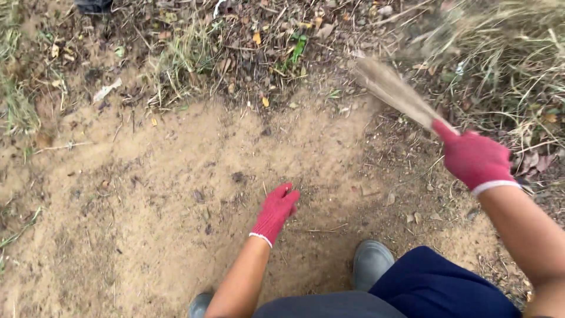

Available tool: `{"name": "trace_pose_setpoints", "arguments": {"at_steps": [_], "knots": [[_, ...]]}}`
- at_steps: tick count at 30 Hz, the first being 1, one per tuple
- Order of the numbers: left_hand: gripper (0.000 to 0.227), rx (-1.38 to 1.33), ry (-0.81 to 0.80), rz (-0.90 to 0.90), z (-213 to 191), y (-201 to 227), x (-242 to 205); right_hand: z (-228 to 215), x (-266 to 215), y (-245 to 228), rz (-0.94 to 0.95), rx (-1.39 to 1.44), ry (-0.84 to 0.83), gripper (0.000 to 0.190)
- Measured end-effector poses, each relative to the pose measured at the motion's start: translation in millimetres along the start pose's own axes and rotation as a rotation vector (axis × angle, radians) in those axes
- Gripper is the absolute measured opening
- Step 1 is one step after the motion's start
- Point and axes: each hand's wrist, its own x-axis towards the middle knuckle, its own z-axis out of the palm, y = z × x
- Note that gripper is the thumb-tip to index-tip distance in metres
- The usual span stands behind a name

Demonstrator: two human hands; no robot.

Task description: Sweeping dry leaves and debris from a dirt ground area using a hand broom.

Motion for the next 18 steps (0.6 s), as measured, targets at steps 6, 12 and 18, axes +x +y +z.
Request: {"name": "trace_pose_setpoints", "arguments": {"at_steps": [6, 12, 18], "knots": [[0.066, 0.045, -0.006, -0.026, -1, -12, -2, -11, 148, 58, -0.038, -0.105, 0.35, 0.06], [0.064, 0.004, 0.057, -0.052, -19, -21, -4, -21, 61, -42, -0.199, -0.131, 0.099, 0.065], [0.066, -0.059, 0.046, -0.055, -9, -18, -12, -29, 182, -5, -0.15, 0.074, 0.405, 0.071]]}}
